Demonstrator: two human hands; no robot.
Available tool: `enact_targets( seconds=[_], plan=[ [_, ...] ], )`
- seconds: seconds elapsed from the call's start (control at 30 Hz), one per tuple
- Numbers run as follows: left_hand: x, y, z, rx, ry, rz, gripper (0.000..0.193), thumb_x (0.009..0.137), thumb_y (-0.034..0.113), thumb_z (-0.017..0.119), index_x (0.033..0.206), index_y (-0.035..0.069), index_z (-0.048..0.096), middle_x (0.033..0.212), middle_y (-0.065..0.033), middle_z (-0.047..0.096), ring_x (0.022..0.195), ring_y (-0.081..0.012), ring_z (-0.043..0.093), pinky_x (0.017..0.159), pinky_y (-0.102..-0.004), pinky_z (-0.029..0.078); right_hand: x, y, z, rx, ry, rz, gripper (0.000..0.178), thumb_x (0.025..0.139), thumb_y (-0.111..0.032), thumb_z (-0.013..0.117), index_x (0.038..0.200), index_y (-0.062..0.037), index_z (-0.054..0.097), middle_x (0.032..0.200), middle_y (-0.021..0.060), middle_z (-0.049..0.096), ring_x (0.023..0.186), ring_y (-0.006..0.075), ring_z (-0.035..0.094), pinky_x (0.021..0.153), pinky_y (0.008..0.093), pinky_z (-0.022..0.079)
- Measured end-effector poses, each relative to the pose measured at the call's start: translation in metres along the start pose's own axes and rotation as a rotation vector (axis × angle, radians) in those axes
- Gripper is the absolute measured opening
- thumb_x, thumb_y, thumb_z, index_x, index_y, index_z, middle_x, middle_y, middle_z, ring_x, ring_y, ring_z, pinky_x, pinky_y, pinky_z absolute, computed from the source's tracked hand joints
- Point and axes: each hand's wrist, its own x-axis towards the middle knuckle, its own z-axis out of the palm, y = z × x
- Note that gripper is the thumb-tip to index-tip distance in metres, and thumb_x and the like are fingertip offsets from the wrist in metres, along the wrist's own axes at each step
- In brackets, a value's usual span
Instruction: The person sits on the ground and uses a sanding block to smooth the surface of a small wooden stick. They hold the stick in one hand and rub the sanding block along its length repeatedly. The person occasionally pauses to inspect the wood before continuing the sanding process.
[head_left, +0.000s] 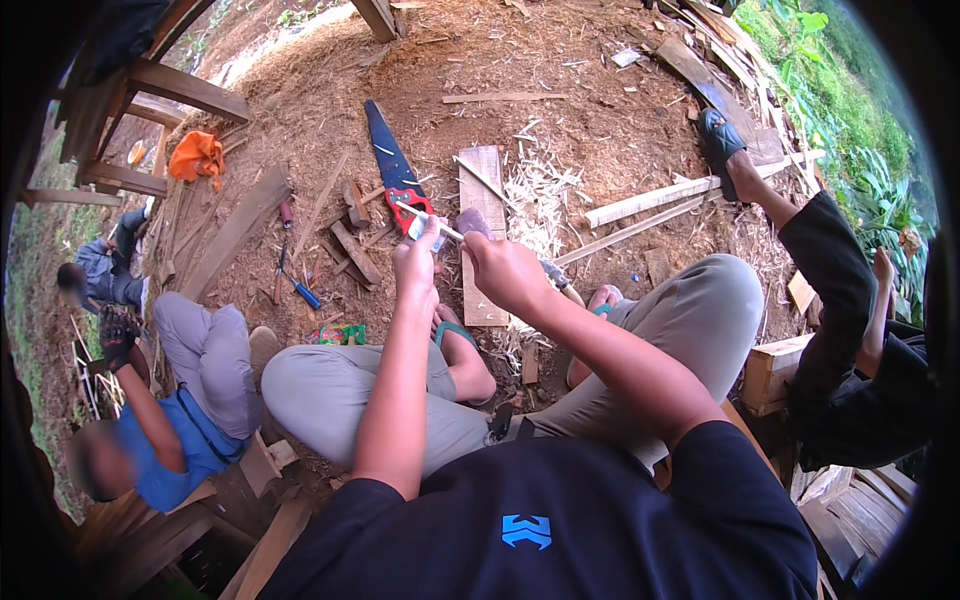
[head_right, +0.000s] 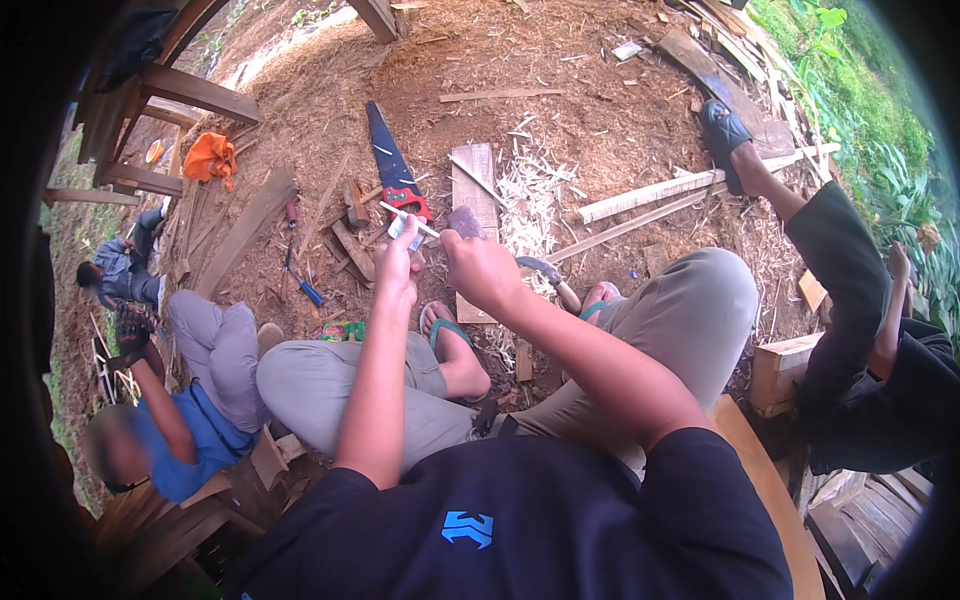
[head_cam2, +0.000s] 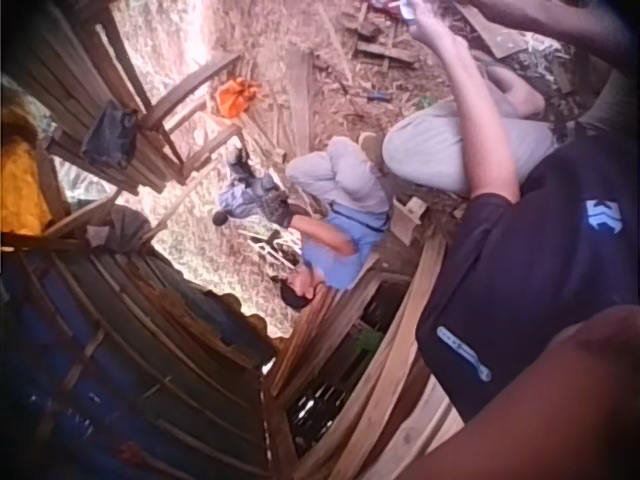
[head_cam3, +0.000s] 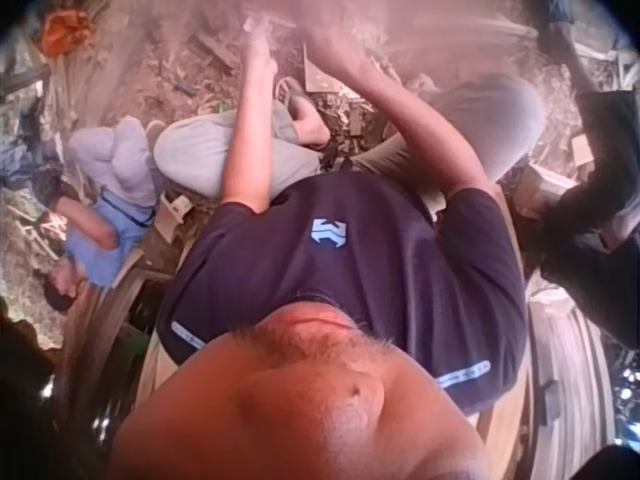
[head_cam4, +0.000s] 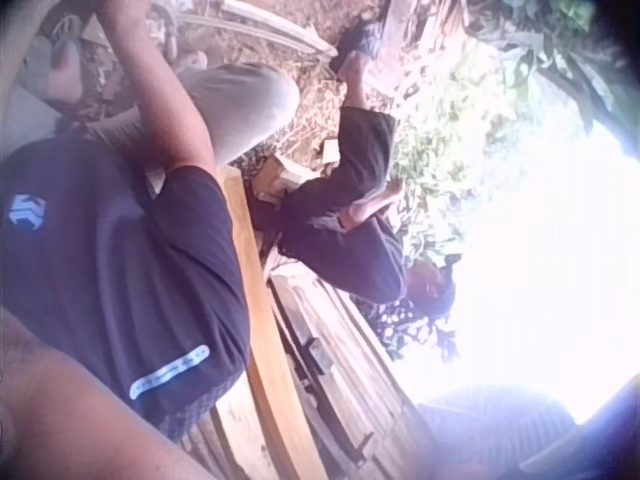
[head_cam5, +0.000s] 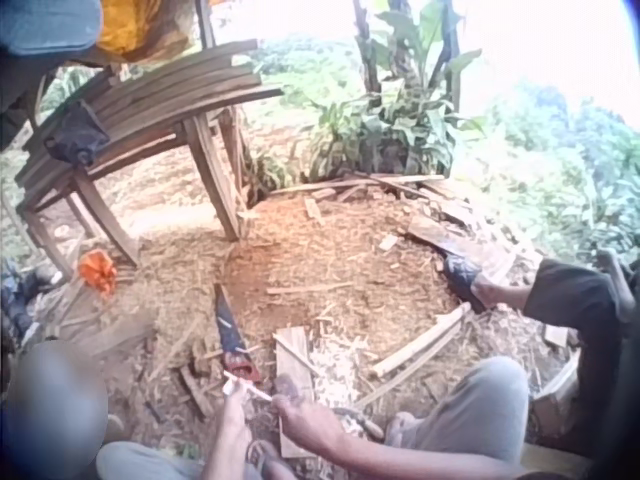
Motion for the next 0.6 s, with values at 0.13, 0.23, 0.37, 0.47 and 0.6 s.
enact_targets(
  seconds=[0.13,0.23,0.37,0.47,0.6],
  plan=[
    [0.017,0.018,-0.026,-0.103,0.127,0.026,0.023,0.092,0.032,0.065,0.093,0.009,0.068,0.07,0.0062,0.053,0.045,-0.0001,0.028,0.038,-0.0193,0.022,-0.01,-0.003,-0.006,-0.108,-0.038,-0.082,0.011,0.091,-0.017,0.053,0.091,-0.0071,0.058,0.063,0.0197,0.061,0.06,0.0377,0.064,0.051,0.0495,0.049],
    [-0.005,0.018,-0.007,-0.009,-0.075,0.024,0.022,0.092,0.029,0.066,0.097,0.008,0.069,0.07,0.007,0.052,0.046,-0.0007,0.029,0.04,-0.0203,0.024,-0.01,0.001,0.0,0.011,0.044,-0.051,0.012,0.091,-0.016,0.053,0.09,-0.0058,0.058,0.065,0.0204,0.063,0.059,0.0372,0.064,0.051,0.0502,0.048],
    [-0.01,0.002,0.0,0.117,-0.151,0.015,0.024,0.093,0.03,0.064,0.099,0.008,0.069,0.073,0.005,0.058,0.049,-0.0008,0.034,0.042,-0.0203,0.025,0.004,0.016,-0.004,0.977,-0.339,0.427,0.016,0.098,-0.022,0.051,0.093,-0.008,0.058,0.054,-0.0013,0.041,0.043,0.0127,0.036,0.042,0.0288,0.03],
    [0.017,0.019,-0.024,-0.127,0.004,0.102,0.025,0.093,0.032,0.064,0.098,0.008,0.067,0.072,0.0048,0.056,0.047,-0.0005,0.029,0.042,-0.0192,0.022,0.002,0.005,-0.028,1.391,-0.638,0.706,0.019,0.102,-0.025,0.047,0.096,-0.0105,0.057,0.056,-0.0101,0.023,0.045,0.0043,0.021,0.042,0.0245,0.018],
    [-0.006,0.013,-0.001,-0.024,-0.088,0.099,0.027,0.092,0.033,0.066,0.096,0.006,0.069,0.073,0.0059,0.056,0.047,-0.0007,0.03,0.041,-0.0199,0.023,0.002,0.008,-0.016,0.896,-0.397,0.443,0.018,0.1,-0.024,0.05,0.096,-0.0087,0.059,0.049,-0.0022,0.04,0.038,0.0126,0.039,0.038,0.0299,0.029]
  ],
)
